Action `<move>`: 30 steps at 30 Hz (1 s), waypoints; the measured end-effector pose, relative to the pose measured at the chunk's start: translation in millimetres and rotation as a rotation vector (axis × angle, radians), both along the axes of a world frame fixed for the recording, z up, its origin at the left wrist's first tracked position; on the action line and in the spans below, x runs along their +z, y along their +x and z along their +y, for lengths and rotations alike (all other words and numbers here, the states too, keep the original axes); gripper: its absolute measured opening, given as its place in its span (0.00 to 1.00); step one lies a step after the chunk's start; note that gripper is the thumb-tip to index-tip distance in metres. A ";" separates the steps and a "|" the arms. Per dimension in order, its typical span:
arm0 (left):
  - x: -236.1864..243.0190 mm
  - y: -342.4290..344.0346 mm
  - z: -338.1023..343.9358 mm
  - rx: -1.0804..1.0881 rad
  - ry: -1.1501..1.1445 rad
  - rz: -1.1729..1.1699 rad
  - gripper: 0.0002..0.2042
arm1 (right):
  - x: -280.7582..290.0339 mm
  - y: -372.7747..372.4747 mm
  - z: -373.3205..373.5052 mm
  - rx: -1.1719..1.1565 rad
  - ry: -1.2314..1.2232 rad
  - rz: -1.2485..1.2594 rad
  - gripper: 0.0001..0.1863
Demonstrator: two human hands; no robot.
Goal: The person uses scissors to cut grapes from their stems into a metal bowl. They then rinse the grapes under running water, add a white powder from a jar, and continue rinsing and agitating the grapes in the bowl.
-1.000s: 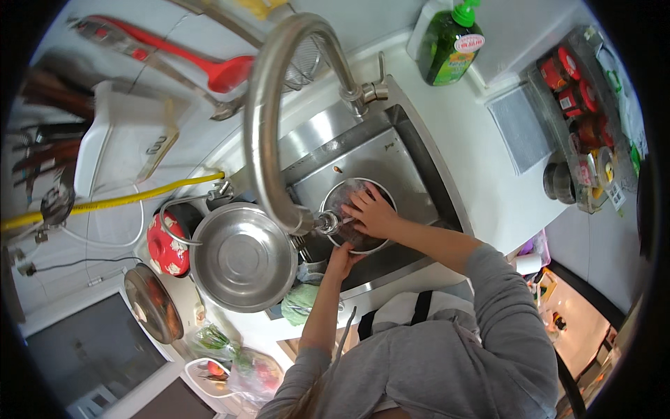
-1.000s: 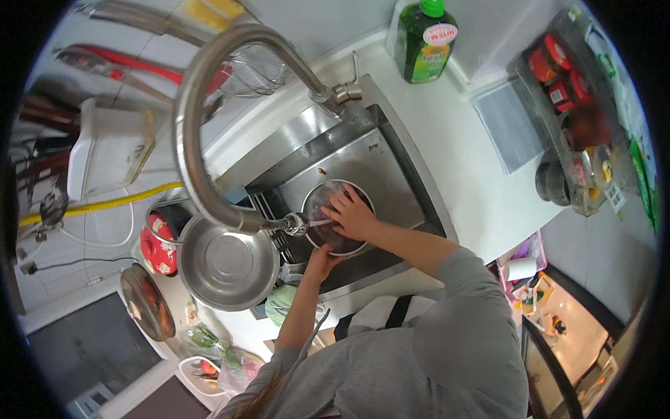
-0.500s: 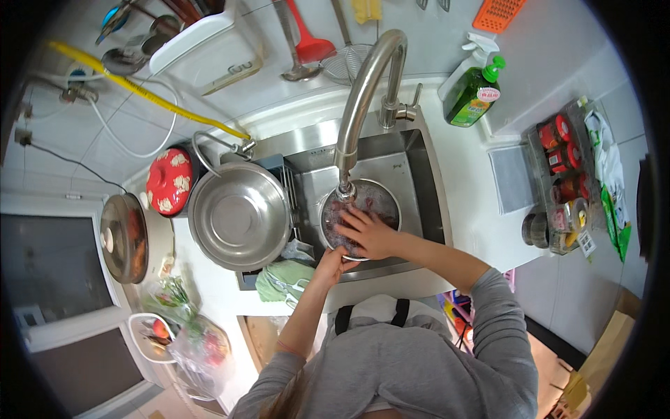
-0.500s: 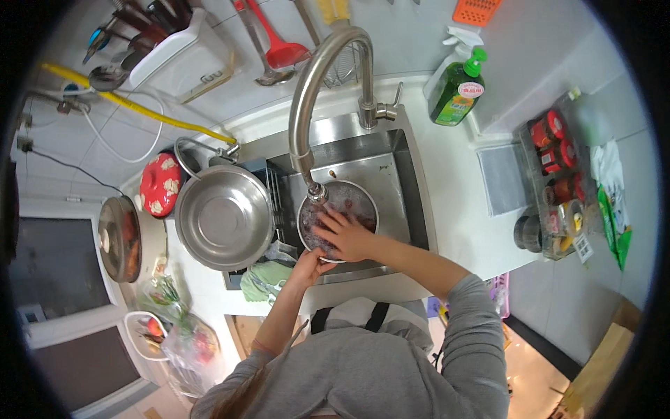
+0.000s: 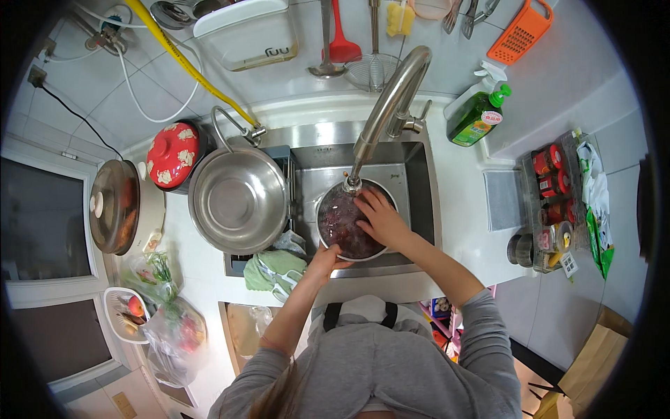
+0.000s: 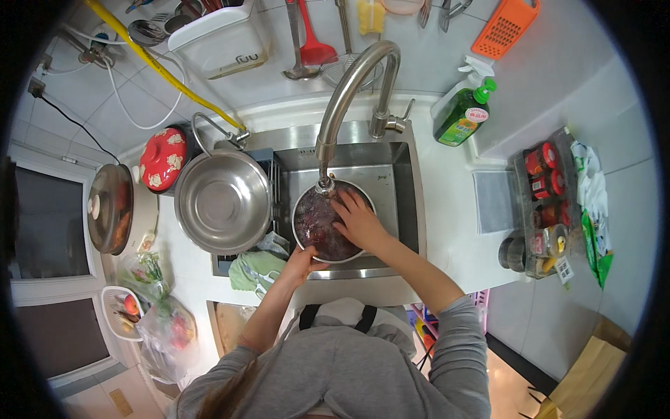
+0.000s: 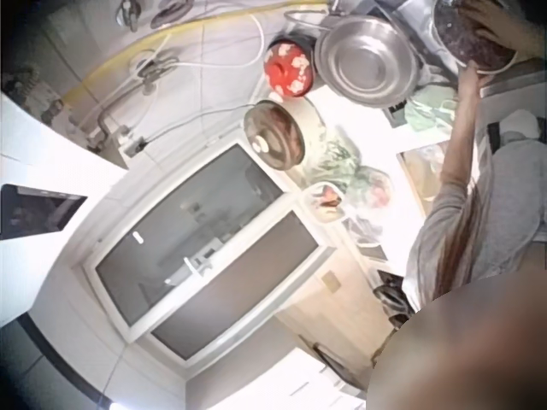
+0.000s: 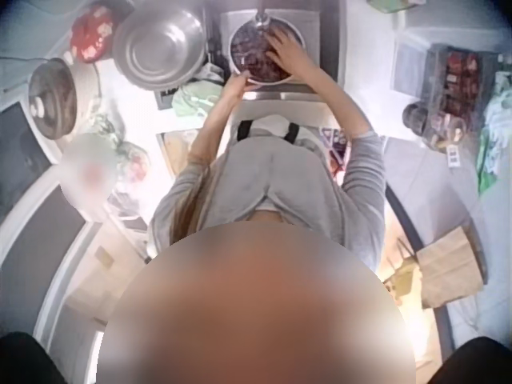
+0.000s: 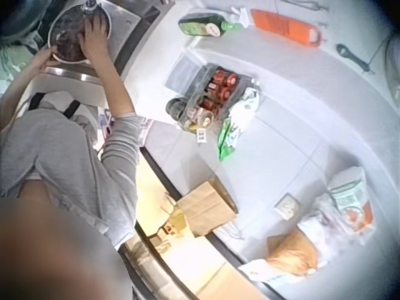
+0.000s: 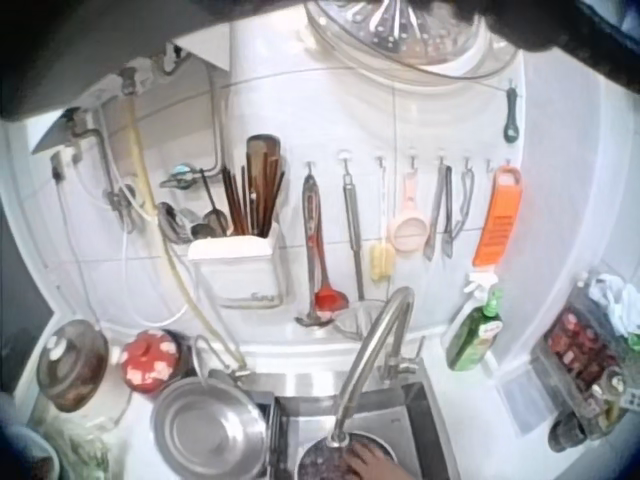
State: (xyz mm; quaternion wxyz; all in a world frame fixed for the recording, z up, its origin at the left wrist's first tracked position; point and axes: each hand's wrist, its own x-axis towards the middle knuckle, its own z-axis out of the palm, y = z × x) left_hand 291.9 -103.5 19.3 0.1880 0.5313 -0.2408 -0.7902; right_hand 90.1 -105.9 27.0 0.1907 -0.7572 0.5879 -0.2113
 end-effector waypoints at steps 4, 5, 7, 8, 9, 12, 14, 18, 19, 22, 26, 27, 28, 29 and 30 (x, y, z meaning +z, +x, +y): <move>5.2 4.2 -2.8 0.026 -0.040 -0.030 0.25 | -4.8 23.1 -9.5 -0.053 0.006 -0.032 0.34; 5.7 5.8 -3.5 0.031 -0.035 -0.034 0.25 | -8.5 26.2 -10.5 -0.042 0.004 -0.045 0.34; 8.4 8.0 -4.3 0.033 -0.049 -0.057 0.26 | -13.1 31.0 -11.9 -0.018 0.003 -0.067 0.35; 9.8 8.7 -4.7 0.034 -0.055 -0.067 0.27 | -14.4 31.8 -12.4 -0.002 0.037 -0.089 0.36; 11.2 10.0 -4.7 0.027 -0.071 -0.075 0.27 | -14.4 32.7 -12.9 0.016 0.072 -0.112 0.36; 13.7 16.9 -6.8 0.008 -0.099 -0.094 0.28 | -20.0 41.3 -13.5 0.020 0.124 -0.140 0.35; 12.6 23.3 -9.4 -0.001 -0.091 -0.105 0.28 | -24.5 49.1 -12.7 0.017 0.110 -0.146 0.34; 19.9 36.0 -14.8 -0.001 -0.101 -0.144 0.28 | -30.1 67.1 -13.6 0.007 0.056 -0.237 0.34; 22.1 40.1 -17.1 -0.015 -0.114 -0.148 0.27 | -31.4 72.2 -15.0 -0.003 0.051 -0.280 0.34; 30.8 47.9 -21.5 -0.015 -0.165 -0.180 0.27 | -26.7 86.6 -19.3 -0.054 0.056 -0.282 0.32; 48.2 53.7 -28.3 -0.052 -0.221 -0.243 0.27 | -27.3 96.5 -30.4 -0.052 -0.035 -0.275 0.32; 54.8 54.0 -28.8 -0.062 -0.238 -0.258 0.27 | -21.5 98.1 -30.8 -0.057 -0.048 -0.260 0.32; 56.1 56.2 -30.6 -0.065 -0.287 -0.264 0.29 | -17.2 100.2 -31.7 -0.062 -0.061 -0.246 0.32; 57.2 58.9 -32.6 -0.069 -0.337 -0.270 0.30 | -15.0 103.2 -33.4 -0.077 -0.076 -0.275 0.32; 60.4 58.3 -34.0 -0.075 -0.386 -0.273 0.32 | -13.9 105.5 -34.3 -0.095 -0.090 -0.301 0.33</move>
